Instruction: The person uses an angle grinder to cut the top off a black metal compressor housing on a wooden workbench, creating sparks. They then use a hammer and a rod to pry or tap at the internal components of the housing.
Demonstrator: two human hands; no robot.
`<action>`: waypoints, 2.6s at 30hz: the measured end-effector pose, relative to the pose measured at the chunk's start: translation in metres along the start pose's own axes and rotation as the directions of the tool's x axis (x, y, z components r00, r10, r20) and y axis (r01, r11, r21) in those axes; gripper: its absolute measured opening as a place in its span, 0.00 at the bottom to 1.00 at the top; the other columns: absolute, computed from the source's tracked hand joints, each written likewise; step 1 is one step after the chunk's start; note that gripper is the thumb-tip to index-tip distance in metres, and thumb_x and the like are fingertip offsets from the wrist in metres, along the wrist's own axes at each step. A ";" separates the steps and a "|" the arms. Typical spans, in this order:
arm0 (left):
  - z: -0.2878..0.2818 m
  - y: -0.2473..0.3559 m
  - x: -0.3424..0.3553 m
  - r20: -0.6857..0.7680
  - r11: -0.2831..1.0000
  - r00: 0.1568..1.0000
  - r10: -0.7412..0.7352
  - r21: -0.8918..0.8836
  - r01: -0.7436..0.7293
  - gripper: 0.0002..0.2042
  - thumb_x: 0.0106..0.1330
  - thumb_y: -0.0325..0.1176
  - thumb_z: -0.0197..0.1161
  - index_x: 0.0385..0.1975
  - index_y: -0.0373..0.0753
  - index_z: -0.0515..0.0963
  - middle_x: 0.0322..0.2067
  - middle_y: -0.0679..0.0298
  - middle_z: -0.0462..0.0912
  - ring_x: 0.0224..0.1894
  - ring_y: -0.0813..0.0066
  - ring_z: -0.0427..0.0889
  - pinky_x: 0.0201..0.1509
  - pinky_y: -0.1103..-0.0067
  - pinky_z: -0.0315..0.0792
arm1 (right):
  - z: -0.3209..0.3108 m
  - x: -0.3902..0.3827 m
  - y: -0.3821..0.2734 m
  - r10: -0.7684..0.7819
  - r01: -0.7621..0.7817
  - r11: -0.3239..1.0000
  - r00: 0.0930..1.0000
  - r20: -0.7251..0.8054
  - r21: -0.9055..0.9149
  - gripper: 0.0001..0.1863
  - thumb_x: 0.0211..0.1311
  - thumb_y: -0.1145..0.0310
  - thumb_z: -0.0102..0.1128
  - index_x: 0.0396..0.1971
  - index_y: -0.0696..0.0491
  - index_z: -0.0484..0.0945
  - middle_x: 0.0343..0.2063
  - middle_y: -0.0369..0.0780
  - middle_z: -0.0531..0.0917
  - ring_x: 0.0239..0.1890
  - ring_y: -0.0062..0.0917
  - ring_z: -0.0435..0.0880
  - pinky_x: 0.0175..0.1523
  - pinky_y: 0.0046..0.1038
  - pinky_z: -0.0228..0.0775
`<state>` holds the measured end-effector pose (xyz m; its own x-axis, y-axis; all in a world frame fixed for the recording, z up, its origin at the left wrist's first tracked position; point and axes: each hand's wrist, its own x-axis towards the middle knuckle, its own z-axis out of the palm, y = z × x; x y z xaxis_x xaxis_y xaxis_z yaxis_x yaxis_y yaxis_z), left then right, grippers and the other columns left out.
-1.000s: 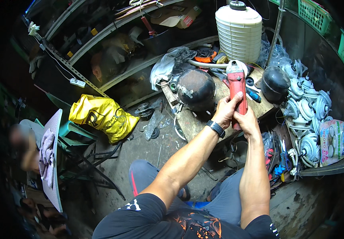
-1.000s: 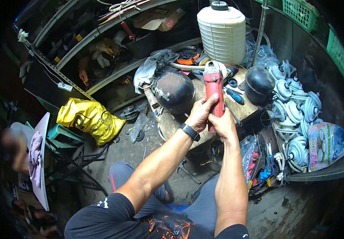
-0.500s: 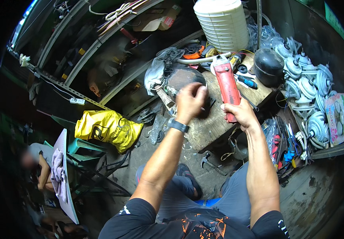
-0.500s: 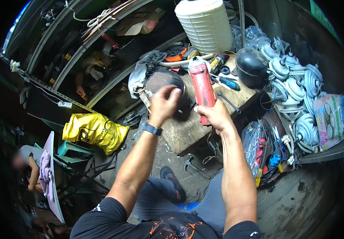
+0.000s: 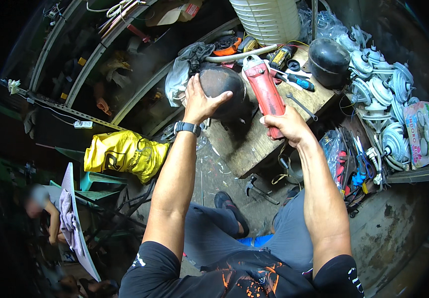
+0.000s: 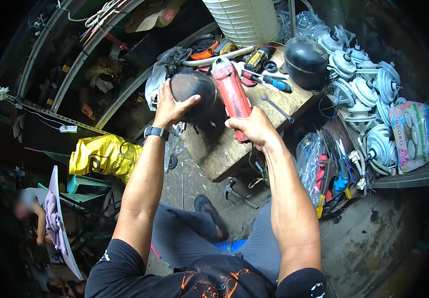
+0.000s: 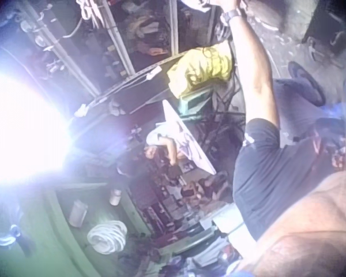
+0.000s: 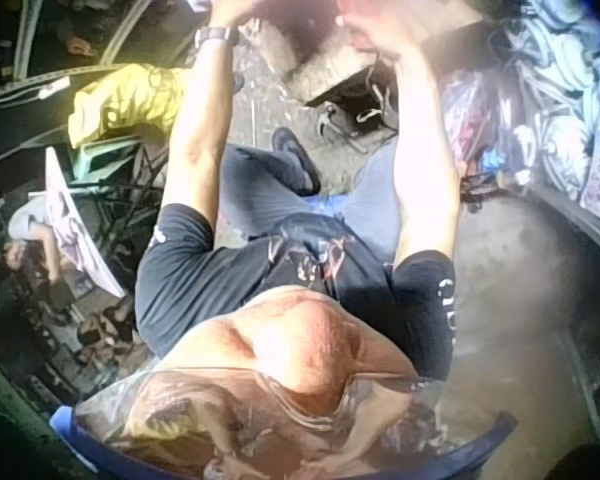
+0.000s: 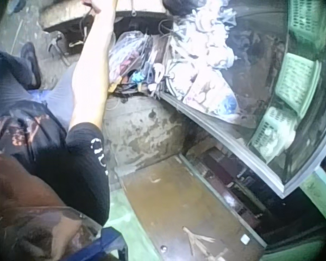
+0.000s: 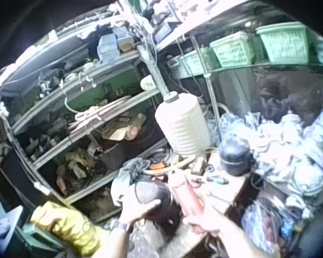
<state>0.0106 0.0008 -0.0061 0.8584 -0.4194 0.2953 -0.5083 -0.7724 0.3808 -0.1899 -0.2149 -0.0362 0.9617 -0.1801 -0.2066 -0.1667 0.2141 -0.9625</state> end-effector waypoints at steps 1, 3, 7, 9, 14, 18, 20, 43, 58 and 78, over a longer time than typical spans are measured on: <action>0.000 0.000 0.000 0.001 1.000 1.000 0.003 -0.005 -0.003 0.65 0.44 0.70 0.75 0.74 0.28 0.53 0.73 0.39 0.57 0.77 0.43 0.55 0.79 0.58 0.53 | 0.000 0.001 0.001 0.006 -0.006 1.000 1.000 -0.002 -0.015 0.15 0.56 0.71 0.70 0.41 0.56 0.75 0.26 0.35 0.79 0.21 0.20 0.79 0.26 0.24 0.74; -0.001 0.000 0.000 -0.002 1.000 1.000 0.008 -0.011 -0.008 0.65 0.45 0.70 0.75 0.74 0.27 0.53 0.73 0.38 0.56 0.77 0.42 0.55 0.79 0.58 0.53 | 0.001 0.001 0.002 0.022 -0.022 1.000 1.000 -0.005 -0.015 0.16 0.56 0.71 0.70 0.41 0.56 0.75 0.26 0.35 0.78 0.21 0.20 0.79 0.26 0.24 0.74; -0.002 0.001 0.000 0.008 1.000 1.000 0.003 -0.001 -0.003 0.65 0.45 0.70 0.75 0.74 0.27 0.53 0.73 0.38 0.56 0.77 0.43 0.54 0.79 0.58 0.53 | 0.002 0.001 0.003 -0.003 0.004 1.000 0.999 -0.041 0.020 0.16 0.49 0.68 0.75 0.35 0.59 0.82 0.24 0.38 0.82 0.22 0.21 0.81 0.29 0.26 0.75; -0.002 0.002 0.000 0.015 1.000 1.000 -0.001 -0.004 0.001 0.65 0.45 0.70 0.75 0.74 0.27 0.53 0.73 0.38 0.55 0.77 0.43 0.54 0.79 0.58 0.53 | 0.002 0.001 0.003 -0.001 0.002 0.999 0.999 -0.038 0.035 0.16 0.49 0.68 0.75 0.36 0.60 0.81 0.25 0.38 0.82 0.23 0.21 0.82 0.29 0.27 0.75; -0.002 0.002 0.000 0.020 1.000 1.000 -0.013 0.004 0.013 0.66 0.44 0.71 0.75 0.74 0.27 0.52 0.74 0.38 0.55 0.77 0.43 0.53 0.79 0.58 0.52 | 0.002 0.002 0.002 0.033 -0.033 0.999 0.999 0.000 0.003 0.16 0.56 0.71 0.70 0.42 0.55 0.75 0.26 0.35 0.78 0.20 0.19 0.79 0.25 0.24 0.74; -0.001 0.002 0.000 0.023 1.000 1.000 -0.013 0.000 0.013 0.66 0.44 0.71 0.75 0.74 0.27 0.52 0.74 0.38 0.55 0.77 0.43 0.53 0.79 0.58 0.52 | 0.003 0.003 0.001 0.028 -0.028 1.000 1.000 0.006 -0.009 0.16 0.56 0.71 0.71 0.42 0.55 0.75 0.26 0.35 0.77 0.20 0.19 0.79 0.25 0.23 0.74; -0.001 0.001 0.001 0.022 1.000 1.000 -0.008 0.002 0.008 0.66 0.44 0.71 0.75 0.74 0.27 0.52 0.74 0.38 0.55 0.77 0.43 0.53 0.79 0.58 0.52 | 0.003 0.003 0.000 0.030 -0.030 0.999 0.999 0.012 -0.013 0.16 0.56 0.70 0.71 0.42 0.55 0.75 0.26 0.34 0.77 0.20 0.19 0.79 0.25 0.23 0.74; 0.001 0.000 0.000 0.008 1.000 1.000 0.005 -0.009 -0.005 0.66 0.45 0.70 0.76 0.74 0.27 0.51 0.73 0.37 0.54 0.77 0.42 0.52 0.80 0.58 0.51 | 0.003 0.010 -0.003 0.040 -0.039 0.996 0.999 0.014 -0.084 0.19 0.55 0.69 0.72 0.45 0.55 0.76 0.29 0.34 0.78 0.22 0.18 0.78 0.27 0.24 0.76; -0.002 0.003 -0.002 0.022 1.000 1.000 -0.006 -0.019 0.007 0.67 0.45 0.72 0.74 0.75 0.27 0.51 0.74 0.36 0.52 0.78 0.43 0.50 0.80 0.58 0.49 | 0.003 0.014 -0.005 0.025 -0.026 0.999 0.999 0.024 0.022 0.19 0.50 0.69 0.74 0.42 0.57 0.80 0.28 0.35 0.80 0.23 0.19 0.80 0.29 0.25 0.76; -0.002 0.003 -0.001 0.049 1.000 0.999 -0.005 -0.010 0.006 0.68 0.44 0.74 0.73 0.76 0.29 0.48 0.77 0.38 0.46 0.80 0.41 0.43 0.81 0.56 0.45 | 0.003 0.021 -0.004 0.007 -0.006 0.999 0.999 0.042 -0.036 0.17 0.55 0.70 0.71 0.43 0.56 0.76 0.25 0.35 0.79 0.21 0.20 0.80 0.27 0.25 0.77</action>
<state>0.0081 0.0003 -0.0038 0.8634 -0.4382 0.2502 -0.5042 -0.7697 0.3916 -0.1684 -0.2171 -0.0360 0.9688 -0.1381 -0.2060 -0.1799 0.1800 -0.9671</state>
